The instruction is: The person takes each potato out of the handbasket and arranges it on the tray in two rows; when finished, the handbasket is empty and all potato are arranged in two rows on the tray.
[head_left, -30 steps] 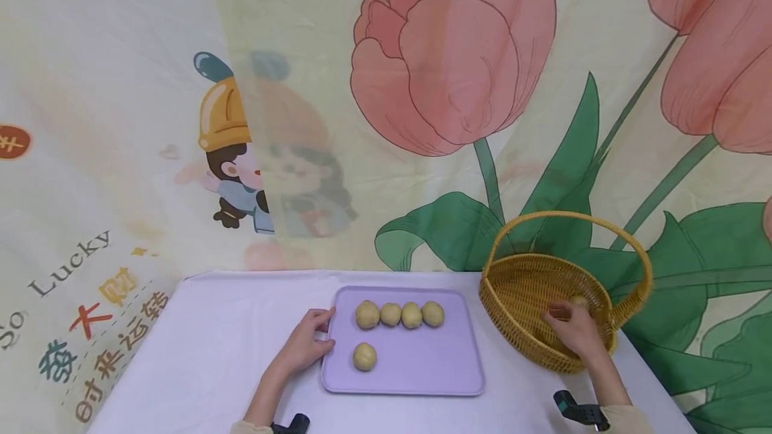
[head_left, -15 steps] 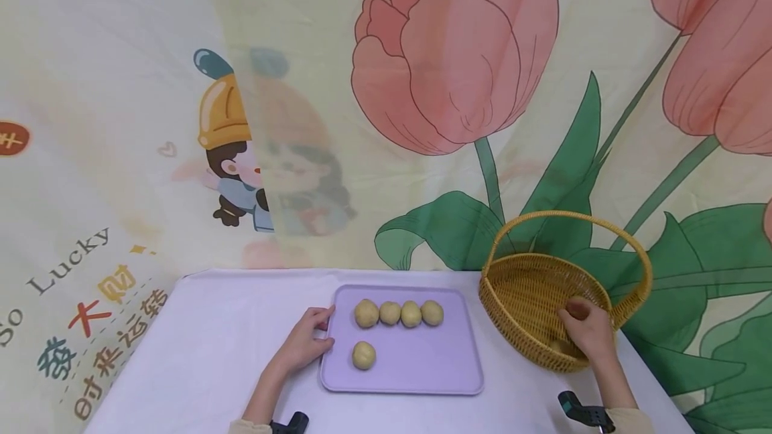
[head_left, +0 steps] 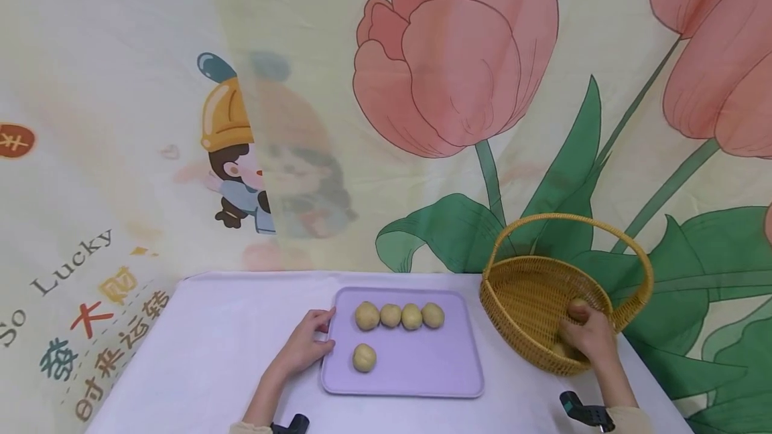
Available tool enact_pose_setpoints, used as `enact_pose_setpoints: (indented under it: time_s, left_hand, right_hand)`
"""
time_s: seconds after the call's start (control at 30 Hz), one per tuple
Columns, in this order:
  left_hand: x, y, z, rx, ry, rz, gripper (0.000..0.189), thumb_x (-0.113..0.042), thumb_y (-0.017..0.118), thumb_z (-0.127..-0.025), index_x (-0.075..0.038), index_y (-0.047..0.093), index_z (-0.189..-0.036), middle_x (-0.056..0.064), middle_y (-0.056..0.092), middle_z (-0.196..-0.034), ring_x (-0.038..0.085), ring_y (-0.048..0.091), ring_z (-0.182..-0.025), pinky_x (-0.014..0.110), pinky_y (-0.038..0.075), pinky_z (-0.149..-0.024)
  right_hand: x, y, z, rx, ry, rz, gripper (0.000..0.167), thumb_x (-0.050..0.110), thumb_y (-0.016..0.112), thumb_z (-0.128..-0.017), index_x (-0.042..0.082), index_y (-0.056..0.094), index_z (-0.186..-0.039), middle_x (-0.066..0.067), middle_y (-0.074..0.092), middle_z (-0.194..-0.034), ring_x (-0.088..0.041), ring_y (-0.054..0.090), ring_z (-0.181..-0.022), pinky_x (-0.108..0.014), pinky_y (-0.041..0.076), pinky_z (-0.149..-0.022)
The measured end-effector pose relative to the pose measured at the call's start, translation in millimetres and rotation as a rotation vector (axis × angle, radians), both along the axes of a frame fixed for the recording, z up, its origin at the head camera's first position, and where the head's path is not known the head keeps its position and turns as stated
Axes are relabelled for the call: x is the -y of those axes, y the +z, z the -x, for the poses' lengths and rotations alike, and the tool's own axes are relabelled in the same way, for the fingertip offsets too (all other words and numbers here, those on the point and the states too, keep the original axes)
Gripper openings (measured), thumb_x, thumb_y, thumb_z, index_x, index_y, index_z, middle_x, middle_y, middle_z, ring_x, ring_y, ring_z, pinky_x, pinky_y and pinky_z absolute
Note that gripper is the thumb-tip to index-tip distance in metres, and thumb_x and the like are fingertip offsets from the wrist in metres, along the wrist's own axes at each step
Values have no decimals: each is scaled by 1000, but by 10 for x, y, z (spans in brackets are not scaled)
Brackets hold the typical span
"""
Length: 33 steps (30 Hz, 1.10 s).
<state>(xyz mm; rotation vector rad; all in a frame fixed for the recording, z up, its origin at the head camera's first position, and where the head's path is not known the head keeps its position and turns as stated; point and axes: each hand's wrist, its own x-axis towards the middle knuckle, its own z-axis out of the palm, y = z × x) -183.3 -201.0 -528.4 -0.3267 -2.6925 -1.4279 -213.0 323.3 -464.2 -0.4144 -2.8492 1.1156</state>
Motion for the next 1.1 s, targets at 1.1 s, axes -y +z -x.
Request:
enact_pose_setpoints:
  time_s: [1.1]
  left_hand:
    - [-36, -9, 20, 18, 22, 12, 62, 6, 73, -75, 10, 54, -133, 14, 54, -120, 28, 59, -100, 28, 53, -79]
  right_hand:
    - [2, -36, 16, -54, 70, -207, 41, 6, 52, -84, -25, 52, -111, -38, 57, -98, -42, 54, -81, -55, 47, -75]
